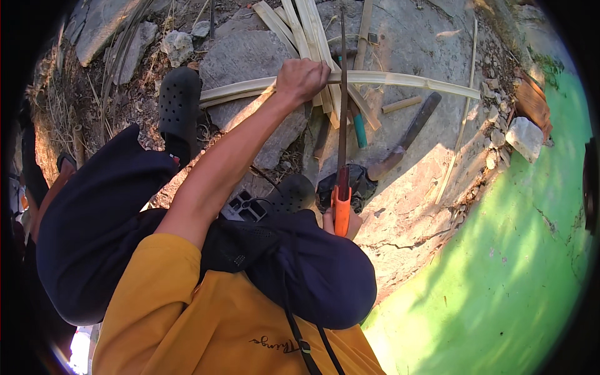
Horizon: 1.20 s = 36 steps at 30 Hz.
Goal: The person holds a strip of bamboo against a stack of wood on a stone floor and uses a hand saw to cut through it. They then pick up and group the cut pieces.
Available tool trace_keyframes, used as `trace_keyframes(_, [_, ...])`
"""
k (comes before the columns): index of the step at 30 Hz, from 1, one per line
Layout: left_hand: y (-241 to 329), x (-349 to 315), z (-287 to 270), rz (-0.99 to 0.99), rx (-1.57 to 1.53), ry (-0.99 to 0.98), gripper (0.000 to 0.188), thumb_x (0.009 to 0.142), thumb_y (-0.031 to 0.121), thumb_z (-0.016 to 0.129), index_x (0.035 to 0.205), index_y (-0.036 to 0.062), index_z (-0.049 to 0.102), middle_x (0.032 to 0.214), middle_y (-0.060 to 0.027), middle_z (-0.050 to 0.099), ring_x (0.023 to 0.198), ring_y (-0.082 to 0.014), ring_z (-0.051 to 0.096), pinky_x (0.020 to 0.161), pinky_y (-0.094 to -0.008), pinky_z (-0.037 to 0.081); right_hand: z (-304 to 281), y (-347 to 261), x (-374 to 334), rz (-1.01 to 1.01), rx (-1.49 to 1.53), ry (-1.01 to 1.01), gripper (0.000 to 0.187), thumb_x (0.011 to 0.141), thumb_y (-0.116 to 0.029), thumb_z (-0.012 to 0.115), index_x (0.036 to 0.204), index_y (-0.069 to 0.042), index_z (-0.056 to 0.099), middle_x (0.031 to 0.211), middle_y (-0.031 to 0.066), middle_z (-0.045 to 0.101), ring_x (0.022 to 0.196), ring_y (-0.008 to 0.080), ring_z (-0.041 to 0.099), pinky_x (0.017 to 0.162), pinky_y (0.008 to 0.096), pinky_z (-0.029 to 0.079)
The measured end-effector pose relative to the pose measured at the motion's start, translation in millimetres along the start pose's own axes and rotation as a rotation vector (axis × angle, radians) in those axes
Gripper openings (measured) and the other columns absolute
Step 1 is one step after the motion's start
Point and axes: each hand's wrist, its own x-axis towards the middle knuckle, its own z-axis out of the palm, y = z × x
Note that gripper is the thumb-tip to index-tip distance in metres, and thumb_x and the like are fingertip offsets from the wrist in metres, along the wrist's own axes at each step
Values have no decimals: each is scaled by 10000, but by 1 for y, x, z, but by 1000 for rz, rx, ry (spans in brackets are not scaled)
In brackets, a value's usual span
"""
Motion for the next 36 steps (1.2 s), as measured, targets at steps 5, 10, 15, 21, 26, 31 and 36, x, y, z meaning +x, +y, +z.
trace_keyframes(5, [-3, 18, -4, -11, -10, 23, 542, 1025, 363, 435, 698, 27, 708, 678, -221, 670, 621, -422, 672, 626, -518, 559, 20, -1, 83, 59, 175, -100, 386, 786, 6, 645, 1163, 25, 729, 623, 59, 592, 545, 99, 569, 576, 254, 476])
trace_keyframes(10, [-4, 7, 3, -17, -17, 17, 536, 1025, 346, 433, 683, 24, 692, 688, -221, 669, 645, -408, 678, 632, -519, 551, 6, 24, -26, 36, 60, -19, 478, 774, -16, 660, 1249, 12, 712, 684, 65, 660, 598, 89, 598, 603, 262, 477])
trace_keyframes(15, [-6, 6, -6, -46, 6, -2, 494, 1019, 347, 445, 730, 40, 703, 748, -195, 695, 684, -419, 679, 656, -517, 555, -60, -4, -100, 395, 269, -69, 391, 826, -38, 660, 1191, 101, 673, 858, 151, 682, 794, 208, 661, 769, 336, 532])
trace_keyframes(21, [-1, 5, -5, -10, -47, 111, 505, 1024, 348, 441, 726, 58, 727, 746, -180, 713, 674, -383, 701, 650, -485, 574, -79, -2, -56, 42, 140, 307, 450, 812, -107, 661, 1213, 94, 694, 757, 119, 706, 682, 162, 672, 678, 308, 539])
trace_keyframes(26, [3, 1, -18, -9, -54, 13, 510, 1034, 436, 448, 815, 84, 745, 762, -175, 714, 692, -385, 700, 658, -509, 556, -64, 2, -69, 112, 314, 446, 472, 872, -85, 615, 1286, 143, 623, 1085, 191, 728, 952, 211, 720, 852, 342, 579])
trace_keyframes(31, [11, -3, -43, 76, -203, -153, 497, 937, 539, 609, 1022, 59, 710, 877, -199, 725, 821, -392, 707, 739, -505, 547, -49, 18, -85, 310, 413, 439, 471, 897, -15, 551, 1326, 177, 559, 1195, 232, 671, 990, 233, 675, 996, 420, 566])
trace_keyframes(36, [3, 3, -49, 232, -226, -183, 490, 842, 413, 773, 1160, 62, 647, 929, -190, 726, 856, -376, 710, 745, -482, 542, -36, 8, -87, 300, 208, 451, 434, 905, -141, 607, 1178, 195, 590, 714, 97, 596, 628, 148, 585, 873, 397, 616])
